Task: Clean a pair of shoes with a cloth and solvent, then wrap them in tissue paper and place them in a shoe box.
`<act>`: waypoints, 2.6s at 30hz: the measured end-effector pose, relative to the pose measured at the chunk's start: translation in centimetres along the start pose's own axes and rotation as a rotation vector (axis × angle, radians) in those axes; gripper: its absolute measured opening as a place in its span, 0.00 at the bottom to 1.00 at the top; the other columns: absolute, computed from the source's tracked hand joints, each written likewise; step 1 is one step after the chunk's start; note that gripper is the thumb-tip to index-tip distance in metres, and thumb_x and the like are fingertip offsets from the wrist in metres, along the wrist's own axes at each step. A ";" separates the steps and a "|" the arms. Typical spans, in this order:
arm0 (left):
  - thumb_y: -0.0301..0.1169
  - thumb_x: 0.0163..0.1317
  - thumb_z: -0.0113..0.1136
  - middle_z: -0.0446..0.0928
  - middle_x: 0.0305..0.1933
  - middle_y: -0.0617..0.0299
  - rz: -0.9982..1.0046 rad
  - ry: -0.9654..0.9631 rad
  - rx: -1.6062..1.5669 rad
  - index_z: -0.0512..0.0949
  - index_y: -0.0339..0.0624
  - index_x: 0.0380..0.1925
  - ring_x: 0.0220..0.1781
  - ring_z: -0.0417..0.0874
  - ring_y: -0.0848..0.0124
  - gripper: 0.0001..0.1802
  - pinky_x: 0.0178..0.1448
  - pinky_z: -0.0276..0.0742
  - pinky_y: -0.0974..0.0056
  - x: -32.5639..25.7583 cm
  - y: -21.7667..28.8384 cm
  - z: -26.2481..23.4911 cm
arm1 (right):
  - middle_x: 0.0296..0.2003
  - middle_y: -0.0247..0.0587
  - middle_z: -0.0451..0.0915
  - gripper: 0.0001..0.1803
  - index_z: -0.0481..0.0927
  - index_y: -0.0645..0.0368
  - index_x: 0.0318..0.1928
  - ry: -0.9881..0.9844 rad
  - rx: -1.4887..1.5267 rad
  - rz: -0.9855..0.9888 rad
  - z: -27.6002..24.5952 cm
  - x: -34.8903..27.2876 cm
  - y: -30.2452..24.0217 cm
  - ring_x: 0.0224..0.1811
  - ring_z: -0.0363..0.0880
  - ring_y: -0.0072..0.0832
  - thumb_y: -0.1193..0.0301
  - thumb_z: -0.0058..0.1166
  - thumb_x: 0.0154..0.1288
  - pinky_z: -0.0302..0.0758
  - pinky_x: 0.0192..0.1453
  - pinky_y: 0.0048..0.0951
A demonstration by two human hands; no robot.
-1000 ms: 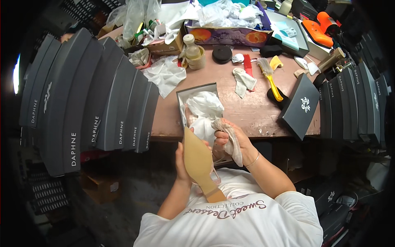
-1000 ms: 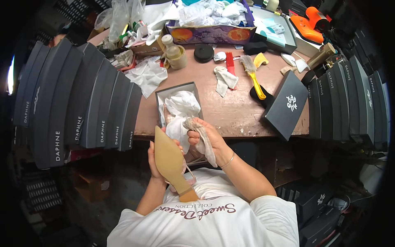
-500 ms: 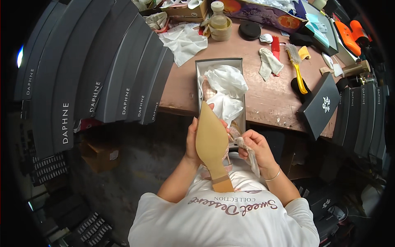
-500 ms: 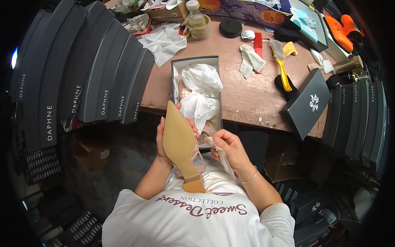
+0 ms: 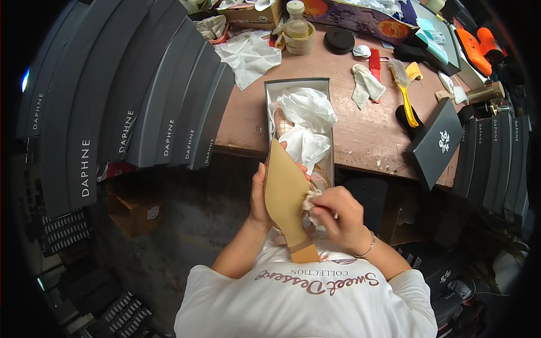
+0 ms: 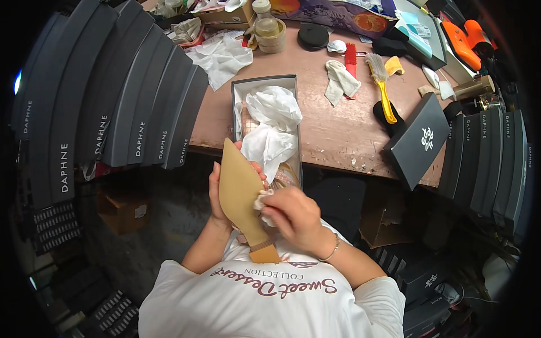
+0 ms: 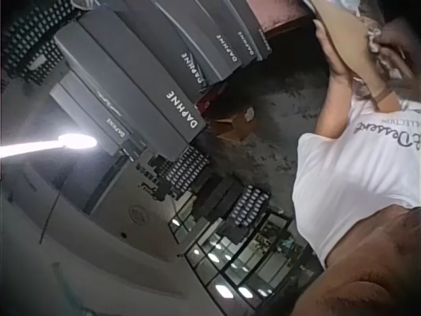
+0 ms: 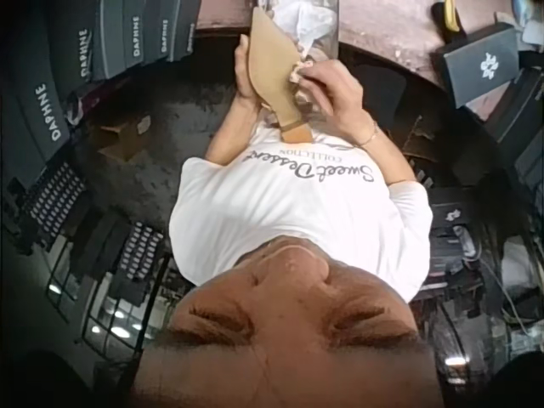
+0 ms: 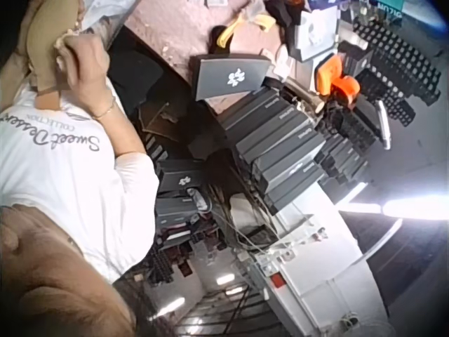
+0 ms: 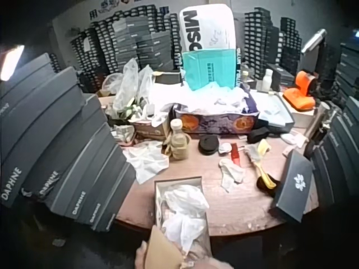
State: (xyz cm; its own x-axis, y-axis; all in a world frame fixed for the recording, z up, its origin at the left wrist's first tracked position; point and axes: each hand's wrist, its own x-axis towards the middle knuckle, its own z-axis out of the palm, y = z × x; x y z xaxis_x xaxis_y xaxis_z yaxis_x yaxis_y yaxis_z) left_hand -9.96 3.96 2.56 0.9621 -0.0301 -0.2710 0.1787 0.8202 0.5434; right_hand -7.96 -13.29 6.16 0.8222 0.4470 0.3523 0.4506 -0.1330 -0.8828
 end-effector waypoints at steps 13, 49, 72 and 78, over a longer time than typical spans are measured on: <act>0.53 0.72 0.28 0.72 0.54 0.55 -0.041 0.139 0.084 0.51 0.43 0.71 0.53 0.76 0.67 0.35 0.58 0.73 0.61 -1.2 0.1 2.4 | 0.29 0.40 0.72 0.10 0.78 0.58 0.35 -0.061 -0.204 -0.204 0.4 5.8 0.5 0.28 0.77 0.35 0.77 0.61 0.51 0.74 0.29 0.32; 0.55 0.70 0.30 0.75 0.48 0.49 -0.133 -0.085 0.143 0.57 0.45 0.67 0.46 0.80 0.64 0.34 0.47 0.79 0.61 -0.6 -0.7 3.1 | 0.28 0.43 0.75 0.05 0.77 0.59 0.34 0.058 -0.364 -0.172 -1.1 9.7 3.3 0.26 0.77 0.41 0.76 0.57 0.55 0.73 0.28 0.34; 0.53 0.69 0.36 0.75 0.44 0.52 -0.007 -0.057 0.022 0.64 0.42 0.62 0.43 0.80 0.64 0.31 0.48 0.79 0.57 6.3 2.6 6.3 | 0.33 0.49 0.76 0.05 0.78 0.62 0.35 0.287 -0.440 0.129 -7.4 5.0 16.4 0.35 0.78 0.44 0.75 0.59 0.59 0.74 0.39 0.36; 0.53 0.69 0.36 0.75 0.44 0.52 0.005 -0.062 -0.003 0.64 0.42 0.61 0.43 0.80 0.64 0.31 0.48 0.79 0.57 6.4 2.3 6.0 | 0.53 0.52 0.71 0.09 0.80 0.59 0.39 0.296 -0.837 0.032 -7.5 4.9 16.3 0.55 0.71 0.49 0.75 0.59 0.56 0.68 0.56 0.41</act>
State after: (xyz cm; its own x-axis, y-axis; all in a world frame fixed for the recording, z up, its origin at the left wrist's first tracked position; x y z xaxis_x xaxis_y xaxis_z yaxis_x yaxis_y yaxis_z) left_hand -2.20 2.21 6.82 0.9738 -0.0612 -0.2189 0.1735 0.8223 0.5419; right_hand 6.01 -19.97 -4.18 0.8429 0.2003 0.4994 0.4367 -0.7969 -0.4175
